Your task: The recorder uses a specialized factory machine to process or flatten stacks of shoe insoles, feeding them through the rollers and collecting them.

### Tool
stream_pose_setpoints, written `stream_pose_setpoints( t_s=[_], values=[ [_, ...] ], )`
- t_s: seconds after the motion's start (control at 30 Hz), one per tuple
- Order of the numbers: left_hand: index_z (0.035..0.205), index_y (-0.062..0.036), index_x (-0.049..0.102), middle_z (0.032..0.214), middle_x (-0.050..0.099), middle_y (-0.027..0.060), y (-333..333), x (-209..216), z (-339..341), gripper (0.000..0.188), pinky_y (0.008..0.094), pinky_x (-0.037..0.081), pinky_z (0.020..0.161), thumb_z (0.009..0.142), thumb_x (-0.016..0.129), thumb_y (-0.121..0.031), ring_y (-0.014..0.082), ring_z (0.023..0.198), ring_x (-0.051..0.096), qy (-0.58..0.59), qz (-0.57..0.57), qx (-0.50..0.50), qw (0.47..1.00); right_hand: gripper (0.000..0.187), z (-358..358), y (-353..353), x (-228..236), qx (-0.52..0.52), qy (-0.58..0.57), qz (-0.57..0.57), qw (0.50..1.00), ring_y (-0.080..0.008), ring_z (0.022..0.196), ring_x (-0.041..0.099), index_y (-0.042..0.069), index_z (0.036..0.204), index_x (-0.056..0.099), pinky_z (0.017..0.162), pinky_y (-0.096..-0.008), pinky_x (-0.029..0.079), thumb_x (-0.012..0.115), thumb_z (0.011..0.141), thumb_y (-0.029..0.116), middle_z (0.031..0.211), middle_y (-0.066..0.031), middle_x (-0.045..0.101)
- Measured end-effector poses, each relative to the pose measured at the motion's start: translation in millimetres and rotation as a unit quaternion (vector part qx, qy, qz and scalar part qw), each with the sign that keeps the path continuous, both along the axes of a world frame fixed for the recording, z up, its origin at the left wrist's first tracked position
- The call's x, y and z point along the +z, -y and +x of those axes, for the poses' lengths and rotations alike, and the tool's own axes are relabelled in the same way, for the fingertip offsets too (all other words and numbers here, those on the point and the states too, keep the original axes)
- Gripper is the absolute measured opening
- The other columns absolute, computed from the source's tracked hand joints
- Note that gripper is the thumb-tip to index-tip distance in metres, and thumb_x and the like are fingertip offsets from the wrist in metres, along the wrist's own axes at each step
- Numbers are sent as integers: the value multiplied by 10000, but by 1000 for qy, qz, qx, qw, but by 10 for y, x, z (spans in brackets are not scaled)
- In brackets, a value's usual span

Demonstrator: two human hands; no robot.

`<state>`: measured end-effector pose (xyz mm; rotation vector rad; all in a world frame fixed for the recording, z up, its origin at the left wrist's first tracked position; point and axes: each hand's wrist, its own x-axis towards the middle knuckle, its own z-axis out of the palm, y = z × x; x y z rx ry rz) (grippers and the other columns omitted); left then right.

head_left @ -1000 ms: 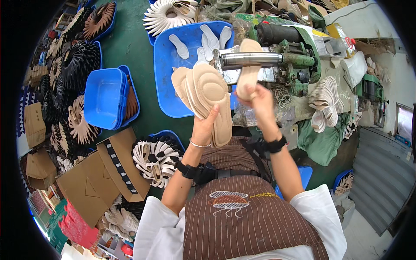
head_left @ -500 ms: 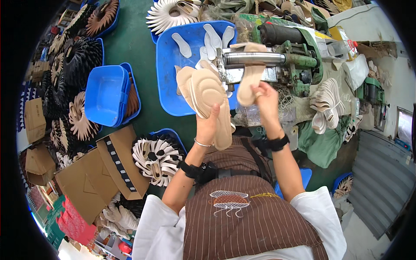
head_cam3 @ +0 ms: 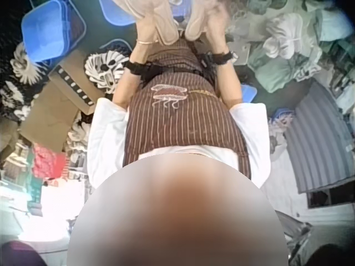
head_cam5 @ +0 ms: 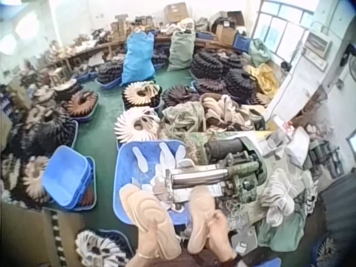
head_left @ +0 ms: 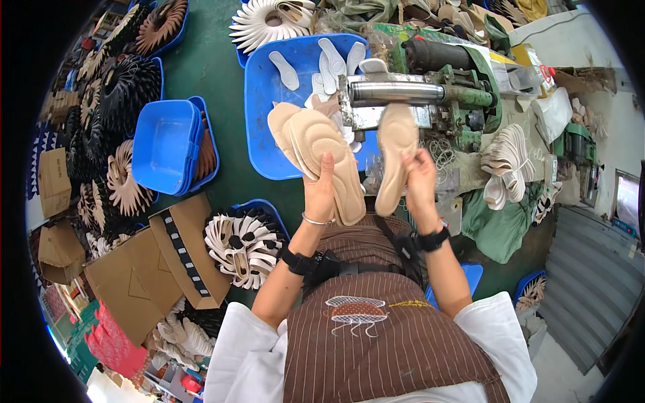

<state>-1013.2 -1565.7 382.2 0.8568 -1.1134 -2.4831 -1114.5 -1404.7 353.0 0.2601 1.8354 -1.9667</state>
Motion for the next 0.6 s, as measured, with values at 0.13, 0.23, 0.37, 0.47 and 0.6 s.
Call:
stream_pose_setpoints(
  t_s=[0.13, 0.23, 0.37, 0.47, 0.6],
  values=[
    [1160, -10, 495, 1009, 604, 88, -98, 62, -57, 390, 316, 526, 717, 936, 537, -326, 185, 866, 613, 10, 3, 4, 1000, 160, -380, 149, 97, 35, -42, 80, 995, -74, 661, 560, -36, 968, 596, 593, -214, 449, 589, 899, 107, 845, -51, 661],
    [1168, -4, 504, 1048, 596, 72, -136, 10, -48, 396, 299, 494, 796, 931, 554, -317, 161, 945, 579, 50, -121, 41, 991, 227, 124, 435, 255, 132, -8, -22, 991, -104, 797, 617, -46, 992, 635, 713, -228, 496, 620, 888, 155, 874, -77, 674],
    [1161, 7, 529, 1036, 620, 74, -158, -78, 19, 363, 294, 489, 812, 898, 621, -226, 146, 920, 586, 45, -140, 61, 987, 146, 575, 472, 508, 153, -36, -7, 987, -102, 827, 608, -14, 969, 607, 745, -249, 495, 638, 867, 86, 911, -67, 666],
    [1124, 8, 542, 1011, 624, 77, -114, -126, 35, 355, 296, 500, 779, 909, 600, -268, 155, 889, 595, 25, -175, 93, 980, 117, 557, 341, 351, 63, -48, -91, 993, -101, 818, 608, 3, 965, 549, 728, -245, 497, 605, 884, 66, 924, -70, 656],
    [1126, -22, 507, 1006, 597, 89, 19, -9, 68, 416, 325, 533, 674, 930, 524, -388, 189, 851, 607, 40, 58, -7, 997, 95, 13, -87, -8, -4, 10, -28, 1000, -98, 791, 599, 10, 936, 554, 683, -232, 483, 580, 900, 95, 918, -78, 656]
  ],
)
